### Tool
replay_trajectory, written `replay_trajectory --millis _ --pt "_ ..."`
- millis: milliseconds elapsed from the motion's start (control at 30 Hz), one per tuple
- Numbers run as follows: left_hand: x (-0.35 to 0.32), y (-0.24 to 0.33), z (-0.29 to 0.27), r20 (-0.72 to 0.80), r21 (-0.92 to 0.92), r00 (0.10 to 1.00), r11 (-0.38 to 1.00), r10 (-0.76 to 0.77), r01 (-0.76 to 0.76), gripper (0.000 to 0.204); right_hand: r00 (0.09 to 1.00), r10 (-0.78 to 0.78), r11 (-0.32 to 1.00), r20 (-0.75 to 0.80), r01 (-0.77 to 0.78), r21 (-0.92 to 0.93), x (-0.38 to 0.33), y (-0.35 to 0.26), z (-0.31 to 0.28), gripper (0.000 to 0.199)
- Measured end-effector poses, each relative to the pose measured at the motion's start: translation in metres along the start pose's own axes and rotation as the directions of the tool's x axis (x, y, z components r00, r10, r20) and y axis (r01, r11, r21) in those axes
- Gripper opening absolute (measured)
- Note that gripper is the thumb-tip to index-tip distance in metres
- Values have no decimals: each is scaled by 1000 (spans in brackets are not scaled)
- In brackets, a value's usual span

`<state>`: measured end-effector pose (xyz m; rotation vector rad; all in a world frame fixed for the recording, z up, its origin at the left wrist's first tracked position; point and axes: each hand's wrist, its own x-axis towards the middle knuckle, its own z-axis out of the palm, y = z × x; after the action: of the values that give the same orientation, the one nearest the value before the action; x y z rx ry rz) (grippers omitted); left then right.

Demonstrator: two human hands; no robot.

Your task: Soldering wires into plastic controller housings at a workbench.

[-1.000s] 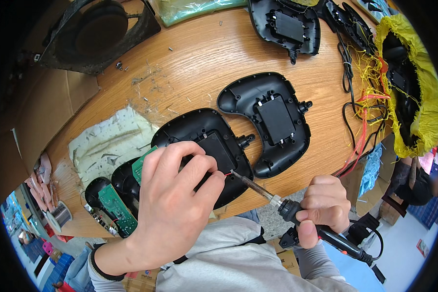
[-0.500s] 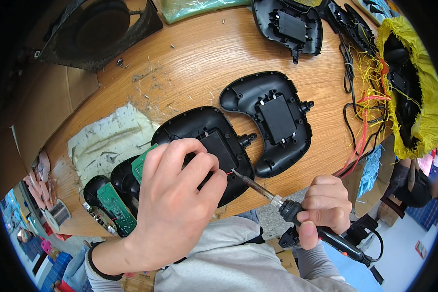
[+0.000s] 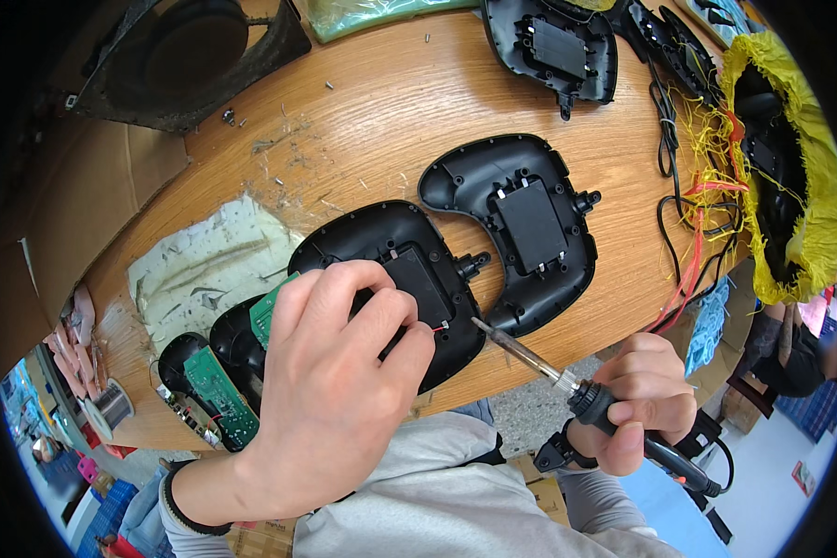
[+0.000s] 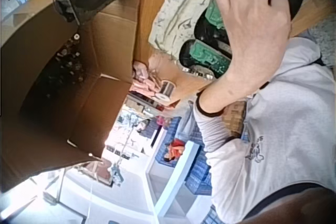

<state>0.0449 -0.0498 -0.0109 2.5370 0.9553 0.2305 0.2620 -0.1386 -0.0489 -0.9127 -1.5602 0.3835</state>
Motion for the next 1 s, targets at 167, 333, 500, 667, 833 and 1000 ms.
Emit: replay_trajectory --millis 167,333,500,667,833,1000 --pt "-1 -2 0 4 6 999 999 35 -35 17 991 39 998 -129 -44 -35 -3 -2 -1 18" --pt "1 -4 0 -44 0 998 999 49 -49 17 936 176 984 -306 -163 66 -13 1 4 15" --pt "-5 -7 -26 -48 -141 998 990 -32 25 25 783 101 973 -613 -206 -103 -16 22 21 37" --pt "-37 -50 -75 -121 -353 949 906 -292 234 12 817 72 982 -572 -160 -104 -18 29 18 28" --pt "-55 -158 -117 -328 -298 708 779 -626 552 27 828 72 979 -555 -166 -120 -23 33 16 26" --pt "-35 -308 -151 -380 -666 469 587 -798 460 57 756 91 959 -649 -242 -147 -19 34 22 27"
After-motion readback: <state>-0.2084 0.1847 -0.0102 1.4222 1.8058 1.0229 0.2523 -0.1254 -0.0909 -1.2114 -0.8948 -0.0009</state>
